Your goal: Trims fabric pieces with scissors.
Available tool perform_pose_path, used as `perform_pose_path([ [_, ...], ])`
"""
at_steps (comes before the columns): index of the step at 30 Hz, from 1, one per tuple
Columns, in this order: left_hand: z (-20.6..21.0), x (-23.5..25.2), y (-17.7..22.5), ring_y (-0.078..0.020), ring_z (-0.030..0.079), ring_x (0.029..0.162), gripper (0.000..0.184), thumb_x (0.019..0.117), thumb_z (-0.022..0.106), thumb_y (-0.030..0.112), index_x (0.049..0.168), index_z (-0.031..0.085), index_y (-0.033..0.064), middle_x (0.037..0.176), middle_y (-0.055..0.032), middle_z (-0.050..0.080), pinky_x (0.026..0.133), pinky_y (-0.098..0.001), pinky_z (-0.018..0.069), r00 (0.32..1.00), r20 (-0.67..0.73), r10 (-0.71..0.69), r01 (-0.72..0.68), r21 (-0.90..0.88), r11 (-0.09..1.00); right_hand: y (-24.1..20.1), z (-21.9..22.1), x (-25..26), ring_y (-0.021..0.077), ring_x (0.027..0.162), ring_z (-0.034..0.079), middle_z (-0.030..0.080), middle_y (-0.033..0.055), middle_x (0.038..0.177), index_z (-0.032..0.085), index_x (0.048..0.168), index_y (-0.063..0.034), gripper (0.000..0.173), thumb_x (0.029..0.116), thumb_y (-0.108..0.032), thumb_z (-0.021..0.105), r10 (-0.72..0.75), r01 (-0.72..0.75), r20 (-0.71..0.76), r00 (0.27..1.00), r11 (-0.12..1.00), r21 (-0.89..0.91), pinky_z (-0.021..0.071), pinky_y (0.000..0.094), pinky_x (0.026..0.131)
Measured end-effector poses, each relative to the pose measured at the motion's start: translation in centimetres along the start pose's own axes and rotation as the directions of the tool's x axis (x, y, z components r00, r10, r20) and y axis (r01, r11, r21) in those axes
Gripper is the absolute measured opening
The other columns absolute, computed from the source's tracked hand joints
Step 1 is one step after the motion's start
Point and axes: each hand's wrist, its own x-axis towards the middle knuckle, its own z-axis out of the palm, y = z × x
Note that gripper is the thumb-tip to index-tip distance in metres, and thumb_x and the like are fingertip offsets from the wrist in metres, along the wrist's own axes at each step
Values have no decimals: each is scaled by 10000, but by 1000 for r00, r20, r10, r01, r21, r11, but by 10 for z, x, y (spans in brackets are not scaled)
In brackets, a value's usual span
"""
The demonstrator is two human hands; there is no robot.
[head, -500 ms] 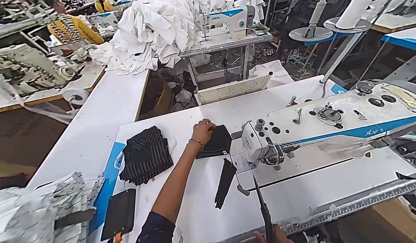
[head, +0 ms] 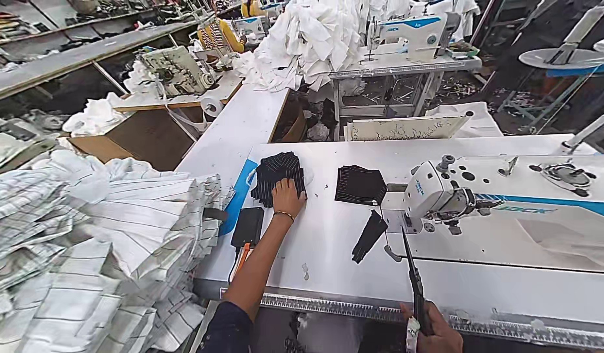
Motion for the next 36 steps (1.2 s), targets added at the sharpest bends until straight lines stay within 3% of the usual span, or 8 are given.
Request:
perform_pose_path([
  [7,-28,5,-15,-417,558,1319,424,1101,415,235,1319,613,-70,1339,-290,617,1145,-565,375,989,-140,-46,-11,-382,924,6,6,0,150,503,571,599,90,584,646,828,50,374,884,-306,746,-1,1,-53,999,1000,2,474,346,502],
  [10,-42,-3,-33,-332,609,1199,395,1108,407,163,1261,582,-157,1244,-318,625,1082,-466,430,944,-287,-163,-137,-790,598,4,7,0,155,498,567,596,91,577,644,812,44,362,872,-299,741,0,2,-83,997,1000,19,468,352,498],
  [14,-65,-26,-49,-112,689,921,346,1124,356,194,1284,555,-40,1066,-113,685,845,-326,578,975,-172,-142,-139,-966,216,1,6,1,143,479,531,568,66,558,645,809,23,387,870,-349,735,21,-20,-63,998,1000,15,444,351,484],
  [17,-83,-50,-45,-82,695,816,282,1113,403,190,1179,595,-7,925,-53,697,772,-296,592,978,-203,-53,-172,-919,354,-4,2,5,161,482,521,542,53,551,648,829,7,407,861,-388,740,75,-75,-4,997,997,-14,435,384,488],
  [22,-85,-108,4,-350,673,969,362,1097,442,207,1247,617,-72,1040,-254,684,909,-547,512,928,-191,318,-371,-518,770,-10,2,15,133,482,497,514,28,546,630,795,-2,407,864,-388,739,106,-105,14,994,993,-51,413,351,487],
  [25,-62,-126,26,-311,691,1097,437,1106,418,343,1325,625,26,1197,-188,704,985,-512,517,893,87,442,-363,-442,820,-10,2,16,121,485,492,513,26,550,628,801,3,401,879,-372,746,108,-108,15,994,993,-47,413,334,492],
  [30,-18,-125,9,-356,613,1267,437,1091,468,345,1340,630,26,1333,-199,652,1090,-553,443,893,180,413,-328,-369,870,-10,-3,12,93,487,474,497,1,549,618,789,-22,368,886,-355,741,141,-138,53,989,989,-45,402,312,496],
  [36,50,-164,-9,-311,262,1551,926,858,784,487,1554,393,18,1651,-176,320,1259,-476,198,656,334,677,-616,-282,736,-8,-8,1,101,529,501,528,3,580,631,812,-26,332,903,-318,760,251,-246,178,951,968,-51,423,330,550],
])
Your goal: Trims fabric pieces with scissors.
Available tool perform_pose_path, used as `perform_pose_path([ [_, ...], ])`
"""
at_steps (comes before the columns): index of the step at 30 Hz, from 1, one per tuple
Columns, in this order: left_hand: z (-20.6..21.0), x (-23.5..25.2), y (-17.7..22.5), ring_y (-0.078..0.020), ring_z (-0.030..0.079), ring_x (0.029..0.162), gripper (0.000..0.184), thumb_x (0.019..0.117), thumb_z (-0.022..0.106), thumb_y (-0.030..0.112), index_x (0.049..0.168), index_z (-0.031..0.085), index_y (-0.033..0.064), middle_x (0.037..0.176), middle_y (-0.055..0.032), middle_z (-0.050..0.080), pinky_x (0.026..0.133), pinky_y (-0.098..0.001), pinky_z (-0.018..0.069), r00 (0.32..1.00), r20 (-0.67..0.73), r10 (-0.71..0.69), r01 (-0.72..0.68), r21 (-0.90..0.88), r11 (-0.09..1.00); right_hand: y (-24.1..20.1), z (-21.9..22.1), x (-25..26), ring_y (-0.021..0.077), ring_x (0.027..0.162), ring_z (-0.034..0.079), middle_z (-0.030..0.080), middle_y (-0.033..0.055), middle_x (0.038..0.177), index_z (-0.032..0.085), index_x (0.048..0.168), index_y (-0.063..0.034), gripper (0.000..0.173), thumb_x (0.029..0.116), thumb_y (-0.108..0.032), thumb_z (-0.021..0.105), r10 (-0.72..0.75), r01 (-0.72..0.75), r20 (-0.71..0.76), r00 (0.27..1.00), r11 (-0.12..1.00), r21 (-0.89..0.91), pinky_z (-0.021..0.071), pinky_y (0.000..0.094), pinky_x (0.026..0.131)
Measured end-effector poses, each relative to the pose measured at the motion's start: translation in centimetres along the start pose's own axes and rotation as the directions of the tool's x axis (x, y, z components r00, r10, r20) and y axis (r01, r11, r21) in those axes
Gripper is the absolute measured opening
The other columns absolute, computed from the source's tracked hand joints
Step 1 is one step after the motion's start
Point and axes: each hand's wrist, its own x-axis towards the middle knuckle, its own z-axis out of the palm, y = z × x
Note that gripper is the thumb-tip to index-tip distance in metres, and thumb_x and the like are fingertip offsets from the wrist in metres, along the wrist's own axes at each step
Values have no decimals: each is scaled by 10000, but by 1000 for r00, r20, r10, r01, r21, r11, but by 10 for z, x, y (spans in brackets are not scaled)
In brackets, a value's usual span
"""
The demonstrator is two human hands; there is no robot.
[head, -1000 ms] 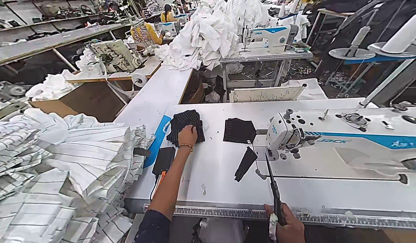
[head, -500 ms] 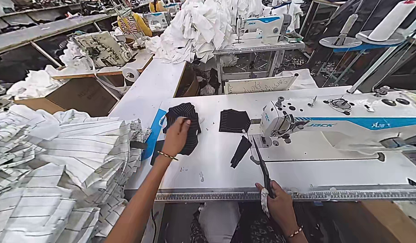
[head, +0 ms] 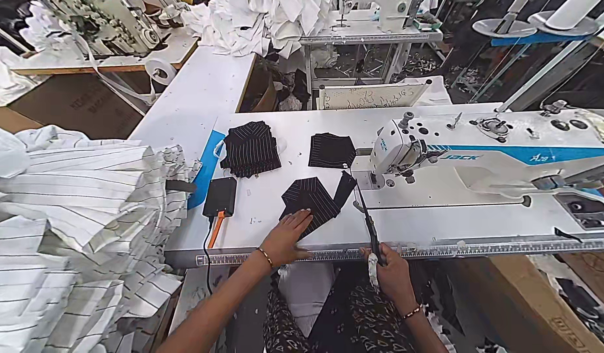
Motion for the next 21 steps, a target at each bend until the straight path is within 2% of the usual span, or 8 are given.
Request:
perform_pose_path([
  [3,0,-6,8,-312,266,1549,744,915,746,243,1537,416,5,1645,-183,327,1256,-457,222,998,61,-3,5,-33,999,0,1,-4,71,535,492,538,-6,591,649,831,-12,294,907,-274,757,17,-18,25,1000,999,41,419,291,552],
  [5,0,-12,13,-321,332,1522,585,924,648,47,1485,492,-12,1604,-192,399,1241,-454,273,998,56,16,-14,-41,999,-5,2,-8,43,532,476,523,-33,591,642,842,-24,278,920,-265,756,73,-79,75,995,993,90,406,258,550],
  [7,1,-17,15,-337,404,1482,460,938,586,-30,1398,573,-41,1551,-208,470,1209,-466,337,1000,17,18,-18,-16,1000,-11,5,-11,32,524,469,517,-47,589,638,846,-34,273,918,-269,757,84,-96,88,993,985,141,401,242,540],
  [9,0,-20,13,-352,489,1418,320,955,604,1,1266,657,-55,1482,-218,542,1147,-484,417,999,-37,13,-14,-27,1000,-17,10,-15,36,527,543,579,-33,607,649,867,-35,262,912,-269,758,58,-72,74,996,978,198,459,238,535],
  [12,-13,-21,8,-377,573,1327,249,975,592,22,1185,708,-43,1401,-224,608,1107,-516,452,989,-147,24,-42,-118,992,-32,14,-15,8,595,640,682,-35,676,649,886,-44,206,885,-219,758,-34,27,17,999,949,314,525,198,574],
  [16,-42,-15,2,-368,635,1236,218,1007,595,95,1124,739,-20,1274,-196,690,1090,-525,453,961,-254,108,-141,-113,984,-61,20,0,27,805,734,789,3,977,662,975,-39,177,867,-115,781,-205,209,-59,977,860,465,591,195,703],
  [19,-55,-8,6,-343,642,1229,208,1006,601,120,1106,761,33,1257,-150,707,1097,-559,428,941,-283,185,-203,-35,979,-81,31,16,23,831,705,767,42,1096,692,1112,9,334,853,-168,806,-324,322,-64,944,857,404,572,210,739],
  [21,-56,-5,10,-327,652,1209,203,993,606,126,1092,776,74,1243,-125,714,1091,-555,433,903,-364,228,-239,15,971,-89,40,27,92,817,709,763,66,1037,701,1114,7,366,850,-222,809,-380,369,-22,925,880,300,584,297,738],
])
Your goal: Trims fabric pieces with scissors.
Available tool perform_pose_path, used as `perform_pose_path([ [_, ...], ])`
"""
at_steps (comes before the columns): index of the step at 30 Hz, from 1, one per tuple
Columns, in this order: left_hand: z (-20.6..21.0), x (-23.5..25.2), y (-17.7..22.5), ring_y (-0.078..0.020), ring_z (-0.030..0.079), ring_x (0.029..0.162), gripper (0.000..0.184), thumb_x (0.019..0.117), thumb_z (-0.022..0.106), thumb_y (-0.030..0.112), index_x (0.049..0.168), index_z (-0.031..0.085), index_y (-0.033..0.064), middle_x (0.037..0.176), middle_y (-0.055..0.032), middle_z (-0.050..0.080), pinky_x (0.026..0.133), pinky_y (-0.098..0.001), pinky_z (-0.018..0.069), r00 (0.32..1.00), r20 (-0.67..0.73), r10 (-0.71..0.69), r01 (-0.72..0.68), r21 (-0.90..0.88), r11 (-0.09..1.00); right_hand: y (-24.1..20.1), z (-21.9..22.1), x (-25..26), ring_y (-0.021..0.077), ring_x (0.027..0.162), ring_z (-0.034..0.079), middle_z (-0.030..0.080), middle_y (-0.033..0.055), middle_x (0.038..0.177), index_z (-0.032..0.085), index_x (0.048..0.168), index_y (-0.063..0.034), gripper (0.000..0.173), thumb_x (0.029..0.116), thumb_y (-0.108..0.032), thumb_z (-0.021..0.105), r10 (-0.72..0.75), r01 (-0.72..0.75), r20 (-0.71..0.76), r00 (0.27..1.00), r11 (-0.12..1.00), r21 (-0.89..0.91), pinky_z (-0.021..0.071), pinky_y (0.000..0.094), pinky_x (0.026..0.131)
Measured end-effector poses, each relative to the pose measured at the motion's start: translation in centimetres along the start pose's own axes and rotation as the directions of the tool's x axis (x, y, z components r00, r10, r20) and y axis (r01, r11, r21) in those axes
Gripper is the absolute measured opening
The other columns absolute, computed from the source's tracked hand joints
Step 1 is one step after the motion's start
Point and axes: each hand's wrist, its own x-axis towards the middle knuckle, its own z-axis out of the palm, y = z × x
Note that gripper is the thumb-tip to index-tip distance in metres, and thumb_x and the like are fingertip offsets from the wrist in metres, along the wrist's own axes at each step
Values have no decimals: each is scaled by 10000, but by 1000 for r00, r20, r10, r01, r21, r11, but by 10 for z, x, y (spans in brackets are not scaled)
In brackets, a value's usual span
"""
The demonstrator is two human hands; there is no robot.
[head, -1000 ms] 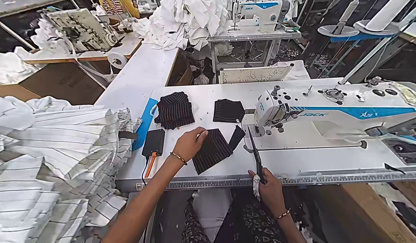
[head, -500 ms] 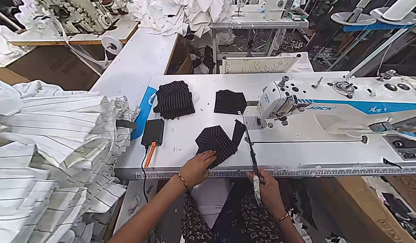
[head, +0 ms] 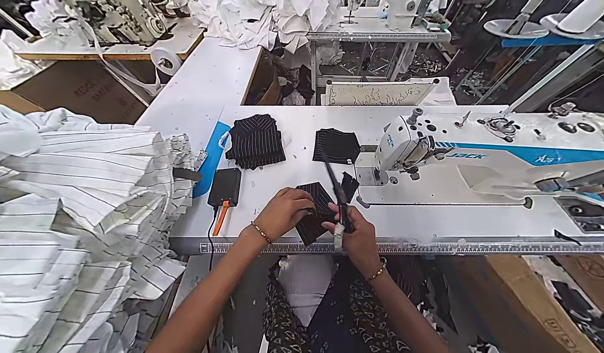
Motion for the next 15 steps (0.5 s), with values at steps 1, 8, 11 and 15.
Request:
perform_pose_path([
  [1,3,0,3,-333,654,1199,194,980,620,125,1080,780,81,1236,-130,713,1082,-549,444,997,-79,-5,5,10,1000,0,5,5,146,800,715,761,76,977,702,1079,0,340,849,-230,801,12,-10,33,999,999,-51,585,369,722],
  [8,80,-43,34,-290,732,903,169,942,663,186,916,704,24,929,-143,727,812,-404,609,920,-392,-3,51,112,992,-5,15,12,57,754,705,757,23,857,685,962,-28,139,883,-132,733,88,-90,-54,995,996,-24,564,248,688],
  [11,94,-33,35,-405,687,1113,311,1021,557,178,1171,691,-58,1150,-246,705,981,-506,543,989,-40,-140,144,101,985,-6,11,14,36,747,696,752,11,849,690,960,-27,146,872,-131,741,76,-77,-120,990,997,-6,560,223,682],
  [15,104,5,10,-400,697,1110,346,1041,514,214,1142,729,-38,1151,-223,729,968,-530,544,987,-110,-114,130,157,979,-9,-8,12,12,754,702,755,22,861,682,982,2,189,858,-125,748,3,-17,-263,965,999,-49,571,195,686],
])
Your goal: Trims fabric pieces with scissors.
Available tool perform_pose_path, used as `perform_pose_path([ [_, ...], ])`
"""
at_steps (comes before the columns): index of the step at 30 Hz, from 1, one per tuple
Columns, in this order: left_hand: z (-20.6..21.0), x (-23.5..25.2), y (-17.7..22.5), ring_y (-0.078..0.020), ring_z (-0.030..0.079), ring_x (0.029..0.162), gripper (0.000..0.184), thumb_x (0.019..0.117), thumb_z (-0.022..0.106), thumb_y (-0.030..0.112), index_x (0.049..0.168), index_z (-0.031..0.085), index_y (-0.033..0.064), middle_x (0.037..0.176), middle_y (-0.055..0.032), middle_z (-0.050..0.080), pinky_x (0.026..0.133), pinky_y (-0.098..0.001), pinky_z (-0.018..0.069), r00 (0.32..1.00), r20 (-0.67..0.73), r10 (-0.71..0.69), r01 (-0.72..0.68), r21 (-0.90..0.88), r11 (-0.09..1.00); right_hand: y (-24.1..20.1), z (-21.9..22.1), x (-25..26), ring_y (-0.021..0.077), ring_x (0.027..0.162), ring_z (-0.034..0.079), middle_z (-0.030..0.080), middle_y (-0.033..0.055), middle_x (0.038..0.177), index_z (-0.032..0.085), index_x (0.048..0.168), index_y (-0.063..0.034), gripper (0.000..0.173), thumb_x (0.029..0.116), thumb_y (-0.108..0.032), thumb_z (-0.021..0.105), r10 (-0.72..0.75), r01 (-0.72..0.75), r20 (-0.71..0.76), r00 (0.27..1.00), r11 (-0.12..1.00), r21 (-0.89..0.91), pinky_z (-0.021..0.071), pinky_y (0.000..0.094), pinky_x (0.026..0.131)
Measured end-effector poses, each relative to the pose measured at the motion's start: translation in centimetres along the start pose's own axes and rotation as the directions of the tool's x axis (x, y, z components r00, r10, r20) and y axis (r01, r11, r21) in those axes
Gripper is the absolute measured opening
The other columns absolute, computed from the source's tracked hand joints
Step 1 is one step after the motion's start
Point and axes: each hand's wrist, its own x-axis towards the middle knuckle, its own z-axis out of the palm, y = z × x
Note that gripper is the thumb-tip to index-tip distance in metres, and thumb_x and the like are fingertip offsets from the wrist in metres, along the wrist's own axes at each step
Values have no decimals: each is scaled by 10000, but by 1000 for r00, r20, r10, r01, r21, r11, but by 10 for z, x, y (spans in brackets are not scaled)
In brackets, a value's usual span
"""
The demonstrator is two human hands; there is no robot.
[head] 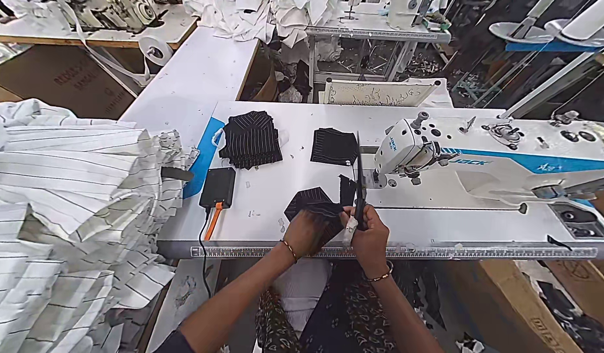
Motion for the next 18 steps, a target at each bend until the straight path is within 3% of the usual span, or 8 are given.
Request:
perform_pose_path([
  [2,-3,17,-6,-453,653,1122,359,1038,558,258,1096,703,-65,1136,-271,691,986,-563,500,999,45,-23,27,-74,997,5,-17,0,6,708,680,743,31,835,681,981,13,218,858,-154,747,-37,31,-74,997,996,-80,550,183,638],
  [4,-3,27,-12,-464,629,1113,395,1012,615,320,1049,687,-66,1099,-279,669,1004,-557,473,997,67,-49,58,-126,990,13,-35,1,55,630,648,713,53,765,671,956,22,266,870,-212,764,-84,54,-125,989,973,-226,524,230,569],
  [6,-4,31,-15,-440,565,1271,482,998,634,389,1182,666,-55,1269,-268,636,1105,-515,426,988,125,-91,110,-158,981,21,-51,-3,84,567,603,661,59,695,657,920,26,302,881,-257,754,-116,58,-151,982,937,-345,491,258,521],
  [8,-12,36,-13,-384,366,1485,650,1008,597,470,1435,523,-14,1536,-217,466,1193,-510,337,939,305,-158,211,-152,966,30,-63,-9,95,540,589,646,59,668,656,897,24,321,890,-287,737,-120,45,-156,980,908,-417,480,266,500],
  [9,-14,37,-13,-366,305,1524,706,1011,575,500,1499,461,2,1593,-197,405,1211,-524,301,921,355,-160,218,-129,967,34,-68,-13,101,526,585,638,56,649,655,885,18,328,891,-301,729,-112,31,-155,982,894,-447,470,277,487],
  [12,-7,38,-21,-291,225,1567,829,997,532,580,1595,326,44,1674,-124,295,1260,-516,170,937,340,-76,109,-79,991,44,-76,-25,124,524,580,623,54,633,655,877,8,328,885,-312,722,-36,-40,-149,988,877,-478,454,306,483],
  [15,-8,41,-23,-233,117,1593,947,967,465,697,1641,200,87,1719,-67,168,1275,-519,73,912,403,-70,84,-17,996,44,-82,-37,125,647,686,729,63,759,681,933,0,276,876,-266,730,73,-125,-136,988,897,-425,531,326,572],
  [18,-12,44,-25,-208,59,1599,970,944,409,766,1658,156,161,1732,-24,106,1265,-557,8,883,464,-74,67,32,997,41,-85,-49,60,637,657,714,30,737,684,920,-7,266,866,-263,737,146,-179,-117,982,917,-357,514,265,579],
])
